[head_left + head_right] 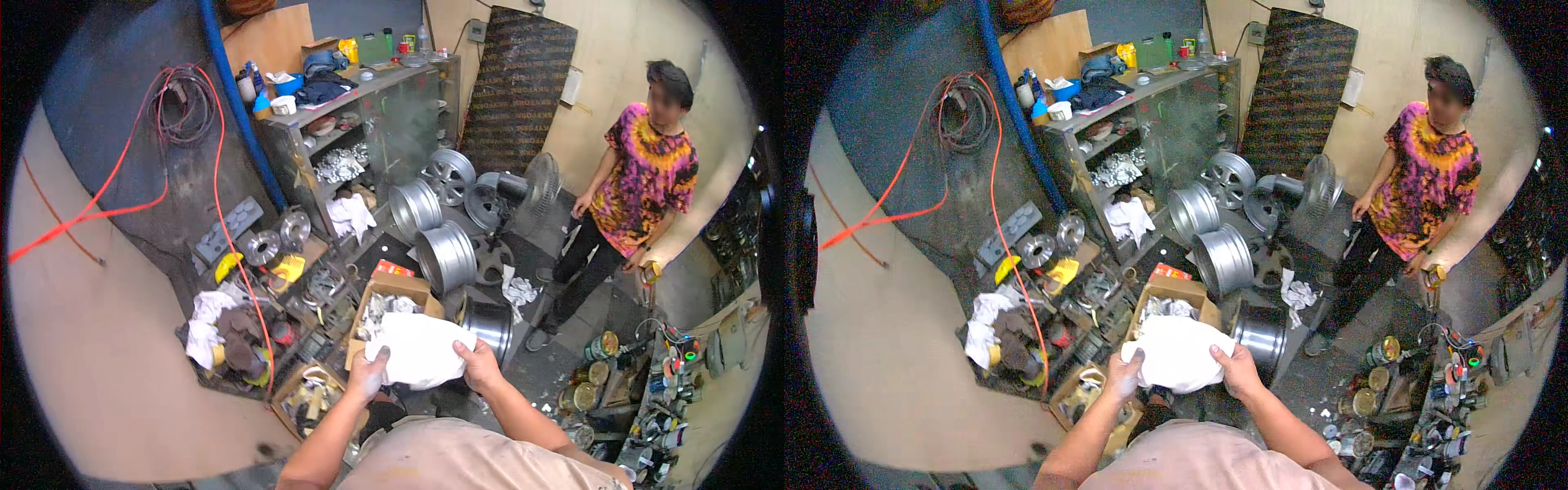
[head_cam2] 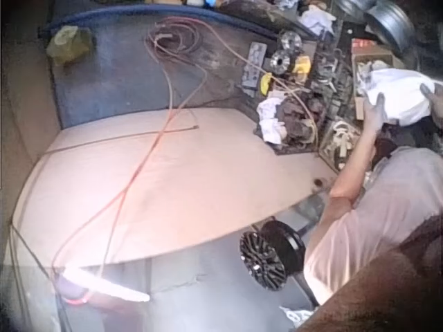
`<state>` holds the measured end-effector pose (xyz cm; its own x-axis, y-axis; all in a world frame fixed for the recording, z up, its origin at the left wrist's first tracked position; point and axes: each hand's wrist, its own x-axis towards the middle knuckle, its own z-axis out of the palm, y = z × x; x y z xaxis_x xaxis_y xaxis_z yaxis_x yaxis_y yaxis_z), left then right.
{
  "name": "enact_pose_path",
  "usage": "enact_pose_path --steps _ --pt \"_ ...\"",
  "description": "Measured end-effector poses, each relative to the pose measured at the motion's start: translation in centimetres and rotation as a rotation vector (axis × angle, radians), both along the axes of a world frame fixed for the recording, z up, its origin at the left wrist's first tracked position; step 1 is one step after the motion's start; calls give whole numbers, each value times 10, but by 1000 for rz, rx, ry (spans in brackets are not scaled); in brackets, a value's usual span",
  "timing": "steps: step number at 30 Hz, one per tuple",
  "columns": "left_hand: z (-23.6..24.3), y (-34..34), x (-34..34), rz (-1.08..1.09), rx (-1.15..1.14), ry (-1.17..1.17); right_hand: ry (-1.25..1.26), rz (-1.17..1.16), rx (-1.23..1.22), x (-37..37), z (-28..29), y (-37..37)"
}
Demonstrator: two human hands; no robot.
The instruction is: Cleaning and spray painting a car rim in a service bay.
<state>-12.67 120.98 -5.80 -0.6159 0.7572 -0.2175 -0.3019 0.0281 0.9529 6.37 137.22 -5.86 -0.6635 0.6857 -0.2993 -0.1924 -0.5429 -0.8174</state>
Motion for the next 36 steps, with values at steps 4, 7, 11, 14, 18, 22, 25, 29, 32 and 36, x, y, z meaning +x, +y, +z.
enact_pose_path --steps 4,7,11,14,18,22,25,29,32,36 --pt "3 -29 93 121 84 -20 -37 -108 150 80 -2 -13" --pt "36 -64 140 183 -27 39 -94 -231 100 112 20 -24" --pt "48 -120 175 41 -50 434 39 -130 285 132 32 -50" --pt "43 -168 194 248 -165 649 -71 182 440 147 27 -77" --pt "47 -238 212 169 -15 561 -354 414 927 159 66 -139" --pt "58 -325 241 -86 -214 407 -129 469 1181 164 51 -181" --pt "54 -411 267 17 -89 167 -188 880 648 143 70 -228" --pt "91 -522 276 29 455 -85 78 898 587 104 106 -327" --pt "70 -544 281 440 1056 -752 217 863 282 80 114 -413" --pt "40 -569 305 720 529 -703 -11 1077 588 39 72 -501"
